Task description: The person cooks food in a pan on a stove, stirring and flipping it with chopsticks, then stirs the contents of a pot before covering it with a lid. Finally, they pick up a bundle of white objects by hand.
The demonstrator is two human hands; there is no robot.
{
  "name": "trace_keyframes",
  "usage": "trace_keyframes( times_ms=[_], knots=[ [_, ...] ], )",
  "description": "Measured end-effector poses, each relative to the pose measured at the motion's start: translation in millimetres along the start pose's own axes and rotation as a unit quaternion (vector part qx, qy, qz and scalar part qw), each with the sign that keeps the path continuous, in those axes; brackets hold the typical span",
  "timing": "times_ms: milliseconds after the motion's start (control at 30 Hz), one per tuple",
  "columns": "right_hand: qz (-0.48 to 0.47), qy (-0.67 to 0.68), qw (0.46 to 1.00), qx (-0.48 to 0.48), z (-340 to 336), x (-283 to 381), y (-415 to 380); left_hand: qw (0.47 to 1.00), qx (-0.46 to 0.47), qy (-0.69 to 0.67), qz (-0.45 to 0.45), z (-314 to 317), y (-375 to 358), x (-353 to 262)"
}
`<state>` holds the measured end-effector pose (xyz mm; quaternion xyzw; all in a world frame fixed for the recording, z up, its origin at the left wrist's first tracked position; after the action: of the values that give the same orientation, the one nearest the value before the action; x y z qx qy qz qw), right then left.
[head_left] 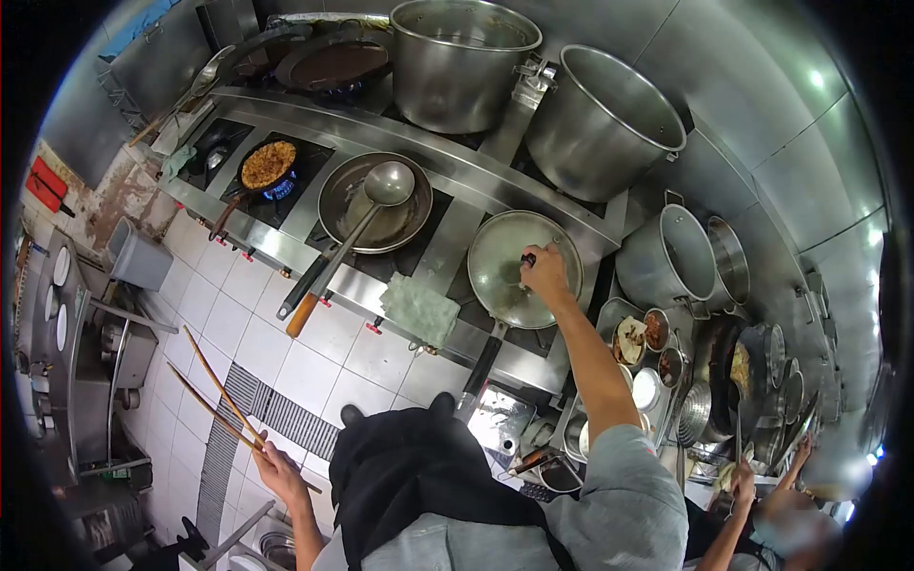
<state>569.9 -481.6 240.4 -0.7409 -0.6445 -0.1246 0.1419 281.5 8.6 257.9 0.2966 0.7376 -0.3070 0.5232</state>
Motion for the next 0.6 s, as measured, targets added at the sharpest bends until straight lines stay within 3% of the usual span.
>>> trace_keyframes(
  times_ms=[133, 200, 233, 300, 333, 367, 433, 467, 500, 567, 600],
  knots=[
    [0.038, -0.008, 0.999, -0.002, -7, 25, -19, 0.999, 0.049, -0.022, 0.004, -14, 34, 6],
    [-0.059, -0.077, 0.979, -0.178, -20, 65, -46, 0.995, 0.076, -0.065, 0.011, -19, 57, 0],
    [-0.052, -0.076, 0.98, -0.179, -26, 97, -67, 0.992, 0.087, -0.088, 0.0, -19, 69, -7],
    [-0.014, 0.193, 0.981, -0.017, -25, 172, -114, 0.989, 0.125, -0.075, -0.004, -15, 97, -13],
    [-0.014, 0.201, 0.974, 0.107, -10, 205, -138, 0.981, 0.172, -0.093, 0.017, -10, 107, -17],
    [-0.093, 0.333, 0.918, 0.194, 20, 233, -166, 0.969, 0.216, -0.113, 0.038, -5, 115, -24],
    [-0.184, 0.359, 0.857, 0.322, 50, 312, -219, 0.945, 0.292, -0.145, 0.017, 9, 118, -49],
    [-0.182, 0.38, 0.831, 0.362, 64, 344, -237, 0.934, 0.324, -0.146, 0.046, 13, 116, -52],
    [-0.123, 0.44, 0.765, 0.453, 86, 362, -248, 0.914, 0.37, -0.146, 0.077, 21, 117, -52],
    [0.028, 0.489, 0.745, 0.452, 85, 384, -264, 0.875, 0.445, -0.144, 0.129, 31, 115, -43],
    [0.002, 0.482, 0.771, 0.415, 89, 380, -265, 0.872, 0.467, -0.118, 0.09, 31, 117, -42]
  ],
)
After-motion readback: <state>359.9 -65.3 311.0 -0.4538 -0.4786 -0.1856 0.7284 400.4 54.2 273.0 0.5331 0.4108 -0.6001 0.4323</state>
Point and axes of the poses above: each hand's wrist, its own y-axis towards the middle knuckle, its own z-axis out of the palm, x = y × z, the point moved 1 cm from there along y, towards the middle knuckle, and after that the axes turned 8 degrees about x, right-handed, at the moved point
